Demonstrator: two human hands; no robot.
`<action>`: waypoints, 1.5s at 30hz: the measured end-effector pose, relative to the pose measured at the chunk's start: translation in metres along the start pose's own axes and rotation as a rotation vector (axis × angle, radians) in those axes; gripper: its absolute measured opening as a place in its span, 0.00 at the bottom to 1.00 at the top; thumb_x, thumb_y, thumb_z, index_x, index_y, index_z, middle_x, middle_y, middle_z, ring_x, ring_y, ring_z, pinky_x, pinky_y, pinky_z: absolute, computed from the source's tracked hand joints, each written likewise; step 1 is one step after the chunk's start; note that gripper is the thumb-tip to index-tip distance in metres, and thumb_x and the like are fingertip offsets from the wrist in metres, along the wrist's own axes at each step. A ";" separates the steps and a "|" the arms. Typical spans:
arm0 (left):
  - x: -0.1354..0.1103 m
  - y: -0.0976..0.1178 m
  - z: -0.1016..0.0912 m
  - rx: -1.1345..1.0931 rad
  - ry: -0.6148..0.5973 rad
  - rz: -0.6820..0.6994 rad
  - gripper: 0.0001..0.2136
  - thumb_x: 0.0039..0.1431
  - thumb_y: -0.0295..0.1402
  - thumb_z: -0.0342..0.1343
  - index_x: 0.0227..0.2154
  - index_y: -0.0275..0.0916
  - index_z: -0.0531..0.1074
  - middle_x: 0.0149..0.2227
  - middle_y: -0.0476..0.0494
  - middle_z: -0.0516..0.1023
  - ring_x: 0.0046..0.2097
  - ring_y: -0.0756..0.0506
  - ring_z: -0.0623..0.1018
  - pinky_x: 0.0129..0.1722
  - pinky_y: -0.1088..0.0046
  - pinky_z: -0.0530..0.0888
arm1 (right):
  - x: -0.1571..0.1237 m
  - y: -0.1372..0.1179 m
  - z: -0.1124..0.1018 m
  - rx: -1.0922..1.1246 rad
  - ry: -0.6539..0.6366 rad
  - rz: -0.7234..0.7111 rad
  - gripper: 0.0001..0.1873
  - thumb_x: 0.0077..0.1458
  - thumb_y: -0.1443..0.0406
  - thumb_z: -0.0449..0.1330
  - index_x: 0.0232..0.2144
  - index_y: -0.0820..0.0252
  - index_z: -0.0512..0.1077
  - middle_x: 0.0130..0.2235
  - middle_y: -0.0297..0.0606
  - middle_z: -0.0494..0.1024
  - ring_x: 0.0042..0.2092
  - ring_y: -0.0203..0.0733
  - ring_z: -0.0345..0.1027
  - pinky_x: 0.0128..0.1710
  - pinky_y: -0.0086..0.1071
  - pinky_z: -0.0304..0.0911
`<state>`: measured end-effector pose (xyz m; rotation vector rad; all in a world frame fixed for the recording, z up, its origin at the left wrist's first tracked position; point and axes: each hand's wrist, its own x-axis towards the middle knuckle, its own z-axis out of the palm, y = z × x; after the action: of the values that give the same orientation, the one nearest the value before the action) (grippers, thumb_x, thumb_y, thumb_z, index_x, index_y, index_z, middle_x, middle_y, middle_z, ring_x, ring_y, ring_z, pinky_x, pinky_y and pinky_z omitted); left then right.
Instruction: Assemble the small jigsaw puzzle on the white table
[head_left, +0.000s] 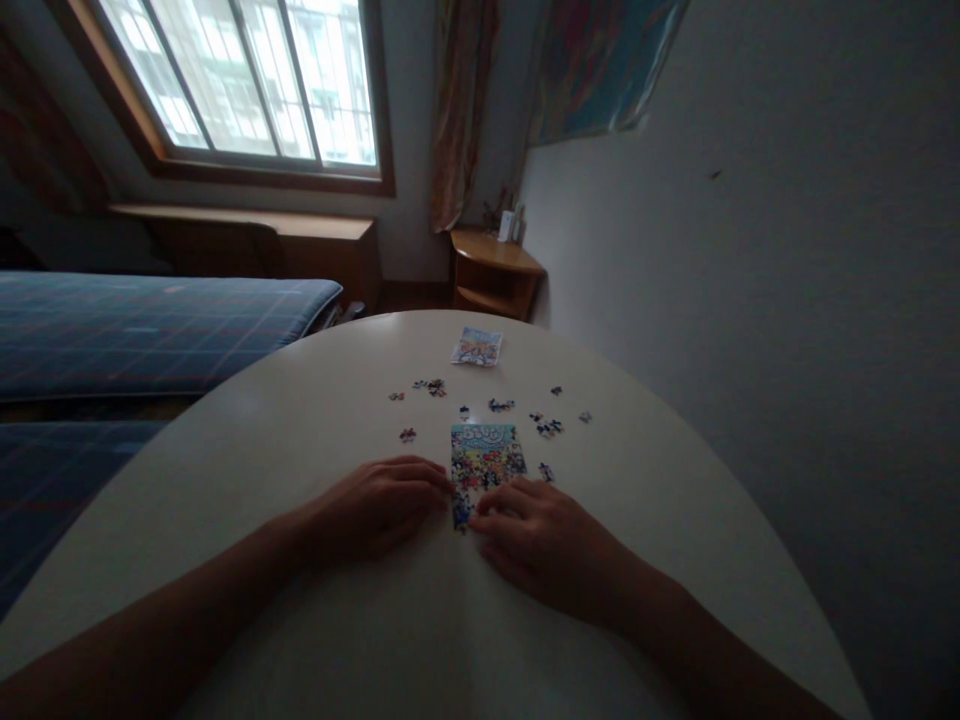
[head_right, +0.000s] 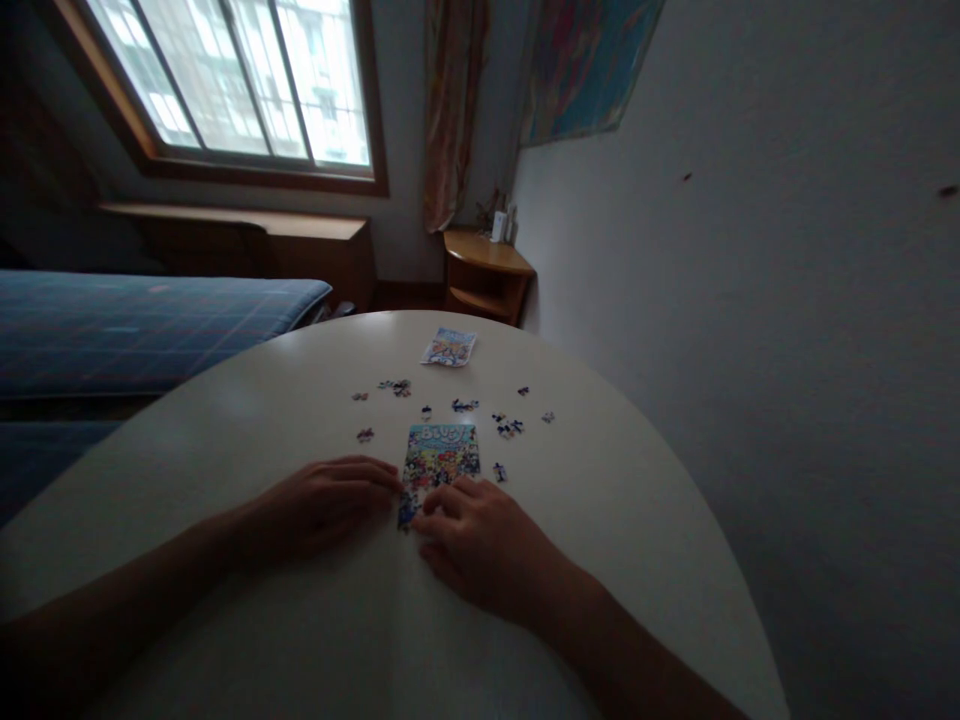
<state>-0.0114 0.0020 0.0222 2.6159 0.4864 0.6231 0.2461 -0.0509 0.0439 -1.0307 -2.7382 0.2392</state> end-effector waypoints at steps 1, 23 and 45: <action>0.000 0.001 0.000 0.005 -0.003 -0.001 0.12 0.64 0.24 0.49 0.46 0.41 0.73 0.51 0.41 0.77 0.54 0.44 0.75 0.55 0.66 0.74 | 0.000 0.000 0.000 0.004 -0.003 0.000 0.11 0.63 0.66 0.56 0.46 0.58 0.75 0.47 0.40 0.78 0.47 0.45 0.70 0.48 0.40 0.65; 0.000 0.006 0.000 0.180 -0.102 0.049 0.19 0.57 0.24 0.54 0.51 0.46 0.71 0.55 0.46 0.74 0.57 0.41 0.71 0.56 0.59 0.73 | 0.000 0.000 0.003 0.019 0.032 -0.008 0.09 0.62 0.67 0.57 0.44 0.60 0.75 0.46 0.40 0.78 0.45 0.44 0.69 0.46 0.39 0.66; 0.002 0.007 0.001 0.165 -0.064 0.036 0.16 0.59 0.24 0.50 0.49 0.42 0.72 0.51 0.44 0.77 0.54 0.42 0.73 0.54 0.60 0.75 | 0.002 -0.003 0.000 0.000 -0.011 0.012 0.11 0.62 0.67 0.57 0.45 0.61 0.75 0.46 0.41 0.78 0.45 0.44 0.69 0.47 0.38 0.66</action>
<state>-0.0074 -0.0031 0.0249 2.7964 0.4908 0.5284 0.2430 -0.0518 0.0445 -1.0500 -2.7425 0.2477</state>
